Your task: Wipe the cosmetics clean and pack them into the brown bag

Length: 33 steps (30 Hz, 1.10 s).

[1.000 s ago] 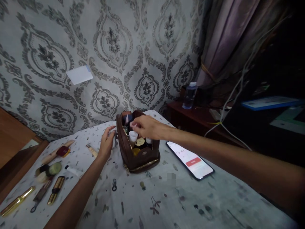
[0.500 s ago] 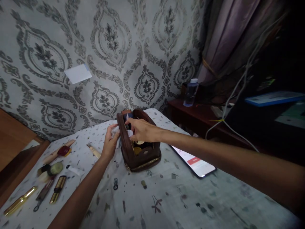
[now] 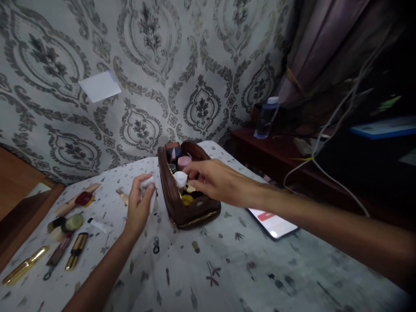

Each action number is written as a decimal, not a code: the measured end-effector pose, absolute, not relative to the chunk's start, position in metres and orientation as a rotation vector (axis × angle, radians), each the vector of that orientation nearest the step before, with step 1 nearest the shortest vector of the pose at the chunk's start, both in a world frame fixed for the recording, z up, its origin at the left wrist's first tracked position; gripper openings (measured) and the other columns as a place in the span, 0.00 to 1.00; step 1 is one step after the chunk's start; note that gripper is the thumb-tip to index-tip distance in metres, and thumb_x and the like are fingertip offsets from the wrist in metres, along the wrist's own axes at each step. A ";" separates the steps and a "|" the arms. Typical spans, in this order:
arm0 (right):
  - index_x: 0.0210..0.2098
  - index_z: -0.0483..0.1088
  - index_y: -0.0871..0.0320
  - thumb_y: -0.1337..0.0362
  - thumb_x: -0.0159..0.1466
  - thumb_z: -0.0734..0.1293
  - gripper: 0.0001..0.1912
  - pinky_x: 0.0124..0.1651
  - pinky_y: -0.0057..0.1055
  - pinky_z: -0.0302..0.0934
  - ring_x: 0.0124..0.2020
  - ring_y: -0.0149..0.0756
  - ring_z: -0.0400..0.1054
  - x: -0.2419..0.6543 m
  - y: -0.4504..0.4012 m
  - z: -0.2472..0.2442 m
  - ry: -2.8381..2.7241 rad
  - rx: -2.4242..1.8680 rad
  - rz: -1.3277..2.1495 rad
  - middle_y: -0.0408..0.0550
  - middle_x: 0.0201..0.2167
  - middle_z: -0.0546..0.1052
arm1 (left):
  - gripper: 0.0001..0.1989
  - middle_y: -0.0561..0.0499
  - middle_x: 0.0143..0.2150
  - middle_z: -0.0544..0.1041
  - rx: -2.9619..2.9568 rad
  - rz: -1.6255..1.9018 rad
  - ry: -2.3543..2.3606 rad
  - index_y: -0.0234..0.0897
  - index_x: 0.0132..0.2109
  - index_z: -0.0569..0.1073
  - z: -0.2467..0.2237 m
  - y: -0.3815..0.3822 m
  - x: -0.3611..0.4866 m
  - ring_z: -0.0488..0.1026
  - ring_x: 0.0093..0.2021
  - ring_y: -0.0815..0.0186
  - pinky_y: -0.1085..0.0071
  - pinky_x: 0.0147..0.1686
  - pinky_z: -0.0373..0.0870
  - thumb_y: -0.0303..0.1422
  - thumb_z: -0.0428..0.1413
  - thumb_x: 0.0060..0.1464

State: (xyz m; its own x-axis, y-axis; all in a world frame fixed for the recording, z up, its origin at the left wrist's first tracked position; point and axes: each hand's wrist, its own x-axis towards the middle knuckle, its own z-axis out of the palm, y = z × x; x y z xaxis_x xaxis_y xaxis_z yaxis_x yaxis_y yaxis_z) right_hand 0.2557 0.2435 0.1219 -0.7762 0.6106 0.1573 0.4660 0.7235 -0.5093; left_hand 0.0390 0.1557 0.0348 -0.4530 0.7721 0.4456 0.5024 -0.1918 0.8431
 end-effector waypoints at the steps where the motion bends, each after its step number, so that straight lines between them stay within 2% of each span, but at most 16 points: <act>1: 0.42 0.75 0.57 0.67 0.66 0.63 0.09 0.35 0.27 0.59 0.32 0.34 0.71 0.262 0.238 0.118 -2.628 -0.817 0.622 0.46 0.34 0.78 | 0.12 0.50 0.45 0.74 1.591 1.678 1.895 0.43 0.48 0.71 0.037 0.146 0.044 0.71 0.49 0.57 0.65 0.51 0.67 0.41 0.54 0.60; 4: 0.35 0.76 0.55 0.66 0.68 0.62 0.10 0.39 0.31 0.62 0.36 0.38 0.71 0.276 0.223 0.099 -2.697 -0.676 0.570 0.48 0.33 0.78 | 0.12 0.49 0.44 0.77 2.082 1.453 1.893 0.44 0.53 0.70 0.040 0.121 0.061 0.75 0.45 0.60 0.68 0.44 0.71 0.34 0.51 0.64; 8: 0.38 0.75 0.52 0.65 0.68 0.62 0.09 0.43 0.33 0.64 0.42 0.40 0.71 0.286 0.215 0.079 -2.707 -0.514 0.590 0.49 0.36 0.78 | 0.21 0.48 0.38 0.77 2.746 0.998 1.766 0.42 0.62 0.64 0.039 0.112 0.075 0.75 0.36 0.63 0.71 0.32 0.70 0.27 0.50 0.64; 11: 0.35 0.72 0.54 0.65 0.70 0.59 0.12 0.42 0.31 0.63 0.39 0.37 0.70 0.282 0.219 0.082 -2.709 -0.507 0.620 0.49 0.36 0.76 | 0.19 0.50 0.31 0.73 2.878 0.890 1.805 0.36 0.61 0.64 0.040 0.118 0.079 0.72 0.29 0.66 0.73 0.27 0.67 0.26 0.50 0.64; 14: 0.34 0.68 0.58 0.70 0.69 0.59 0.09 0.35 0.29 0.59 0.32 0.34 0.67 0.268 0.229 0.094 -2.706 -0.675 0.648 0.49 0.35 0.74 | 0.15 0.50 0.31 0.73 2.926 0.917 1.816 0.34 0.57 0.67 0.042 0.123 0.081 0.71 0.28 0.66 0.73 0.26 0.66 0.25 0.50 0.64; 16: 0.40 0.66 0.60 0.74 0.66 0.61 0.06 0.32 0.28 0.55 0.30 0.33 0.66 0.258 0.235 0.102 -2.674 -0.793 0.680 0.48 0.34 0.74 | 0.14 0.49 0.31 0.74 2.958 0.934 1.806 0.32 0.55 0.68 0.042 0.124 0.081 0.72 0.28 0.66 0.73 0.26 0.66 0.25 0.50 0.63; 19: 0.49 0.62 0.61 0.75 0.64 0.62 0.14 0.32 0.27 0.53 0.29 0.32 0.66 0.243 0.242 0.106 -2.618 -0.859 0.737 0.46 0.32 0.74 | 0.12 0.48 0.31 0.75 2.961 0.959 1.770 0.32 0.53 0.68 0.039 0.123 0.079 0.73 0.29 0.65 0.73 0.26 0.67 0.25 0.50 0.64; 27: 0.39 0.70 0.63 0.71 0.64 0.65 0.04 0.34 0.28 0.54 0.36 0.38 0.71 0.214 0.260 0.104 -2.668 -0.798 0.486 0.52 0.34 0.77 | 0.11 0.48 0.33 0.75 2.885 0.997 1.704 0.33 0.53 0.68 0.036 0.122 0.075 0.73 0.31 0.65 0.73 0.28 0.68 0.26 0.48 0.65; 33: 0.46 0.71 0.64 0.71 0.64 0.65 0.10 0.37 0.28 0.56 0.38 0.38 0.71 0.210 0.264 0.102 -2.675 -0.799 0.477 0.52 0.36 0.77 | 0.11 0.47 0.33 0.75 2.866 0.992 1.671 0.33 0.52 0.68 0.038 0.120 0.074 0.73 0.31 0.65 0.73 0.27 0.69 0.26 0.47 0.66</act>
